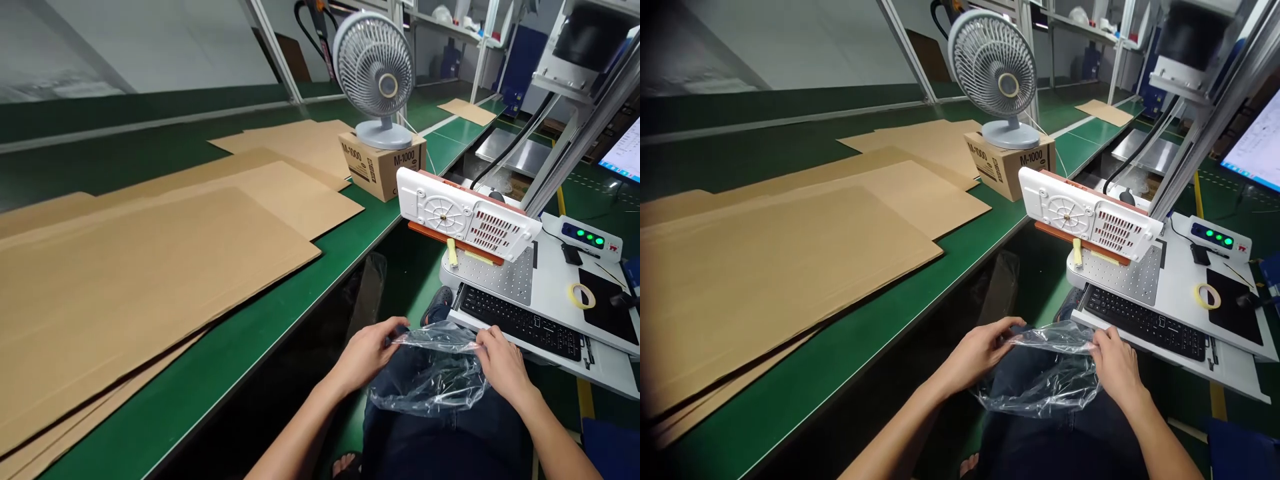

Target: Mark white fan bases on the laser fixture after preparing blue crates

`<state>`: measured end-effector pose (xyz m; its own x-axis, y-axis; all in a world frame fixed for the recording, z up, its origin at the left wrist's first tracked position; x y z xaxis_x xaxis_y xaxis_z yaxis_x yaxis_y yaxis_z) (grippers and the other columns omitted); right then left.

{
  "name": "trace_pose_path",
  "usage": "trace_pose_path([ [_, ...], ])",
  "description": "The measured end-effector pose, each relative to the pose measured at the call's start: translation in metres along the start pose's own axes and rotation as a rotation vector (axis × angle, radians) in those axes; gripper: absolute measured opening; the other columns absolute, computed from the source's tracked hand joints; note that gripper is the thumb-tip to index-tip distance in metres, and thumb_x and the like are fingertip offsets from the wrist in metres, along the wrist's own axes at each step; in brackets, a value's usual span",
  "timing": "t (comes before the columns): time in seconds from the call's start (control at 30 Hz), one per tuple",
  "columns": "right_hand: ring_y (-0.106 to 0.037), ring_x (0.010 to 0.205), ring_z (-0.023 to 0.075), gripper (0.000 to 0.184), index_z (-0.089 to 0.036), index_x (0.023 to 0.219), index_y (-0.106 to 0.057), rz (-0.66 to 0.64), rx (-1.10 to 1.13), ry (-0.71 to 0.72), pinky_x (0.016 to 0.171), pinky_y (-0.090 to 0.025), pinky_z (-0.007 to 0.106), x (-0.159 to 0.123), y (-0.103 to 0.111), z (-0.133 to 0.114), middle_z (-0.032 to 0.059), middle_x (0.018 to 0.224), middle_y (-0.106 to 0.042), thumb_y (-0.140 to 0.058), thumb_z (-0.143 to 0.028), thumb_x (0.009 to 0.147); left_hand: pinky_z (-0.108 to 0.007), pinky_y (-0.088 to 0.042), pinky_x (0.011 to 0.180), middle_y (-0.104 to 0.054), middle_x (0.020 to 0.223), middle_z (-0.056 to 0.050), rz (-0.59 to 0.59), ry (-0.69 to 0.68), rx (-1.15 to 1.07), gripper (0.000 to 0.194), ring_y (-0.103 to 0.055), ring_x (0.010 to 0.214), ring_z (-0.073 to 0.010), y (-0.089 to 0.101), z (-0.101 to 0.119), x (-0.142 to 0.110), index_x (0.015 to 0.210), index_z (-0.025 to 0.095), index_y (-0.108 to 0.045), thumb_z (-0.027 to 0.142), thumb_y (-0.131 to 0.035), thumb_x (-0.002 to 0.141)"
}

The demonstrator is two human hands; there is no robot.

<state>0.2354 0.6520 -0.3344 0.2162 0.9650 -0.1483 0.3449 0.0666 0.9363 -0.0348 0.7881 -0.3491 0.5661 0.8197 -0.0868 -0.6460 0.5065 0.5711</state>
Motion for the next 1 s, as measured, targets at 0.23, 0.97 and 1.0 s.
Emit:
trace_pose_path([
  [0.23, -0.066, 0.085, 0.0222, 0.021, -0.026, 0.102, -0.074, -0.010, 0.083, 0.008, 0.074, -0.042, 0.036, -0.009, 0.012, 0.003, 0.0058, 0.108, -0.065, -0.056, -0.032, 0.110, -0.034, -0.048, 0.080, -0.081, 0.098, -0.005, -0.103, -0.052, 0.046, 0.034, -0.073, 0.086, -0.0251, -0.017, 0.007, 0.004, 0.122, 0.030, -0.075, 0.041, -0.054, 0.098],
  [0.97, -0.064, 0.089, 0.0254, 0.031, -0.028, 0.099, -0.083, 0.419, 0.537, 0.053, 0.082, -0.054, 0.039, 0.082, 0.111, 0.044, 0.0084, 0.102, -0.070, -0.064, -0.051, 0.105, -0.036, -0.060, 0.078, -0.077, 0.108, -0.009, 0.069, -0.010, -0.500, 0.066, -0.072, 0.095, -0.0250, 0.054, -0.013, 0.132, 0.128, 0.020, -0.072, 0.071, -0.081, 0.086],
  [1.0, -0.066, 0.097, 0.0272, 0.031, -0.027, 0.100, -0.083, 0.473, 0.531, 0.041, 0.083, -0.055, 0.040, 0.092, 0.116, 0.052, 0.0104, 0.109, -0.070, -0.065, -0.052, 0.102, -0.038, -0.060, 0.083, -0.077, 0.108, -0.009, 0.159, -0.013, -0.491, 0.069, -0.072, 0.097, -0.0258, 0.067, -0.018, 0.152, 0.129, 0.020, -0.071, 0.072, -0.082, 0.085],
])
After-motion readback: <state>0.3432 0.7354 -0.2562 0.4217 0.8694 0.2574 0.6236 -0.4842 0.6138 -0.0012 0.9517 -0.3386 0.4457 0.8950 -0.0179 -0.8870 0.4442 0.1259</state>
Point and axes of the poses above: each hand's wrist, its own x-axis towards the middle knuckle, its own y-axis out of the back of the hand, z = x × y, the point moved 10 cm from there along x, towards the middle knuckle
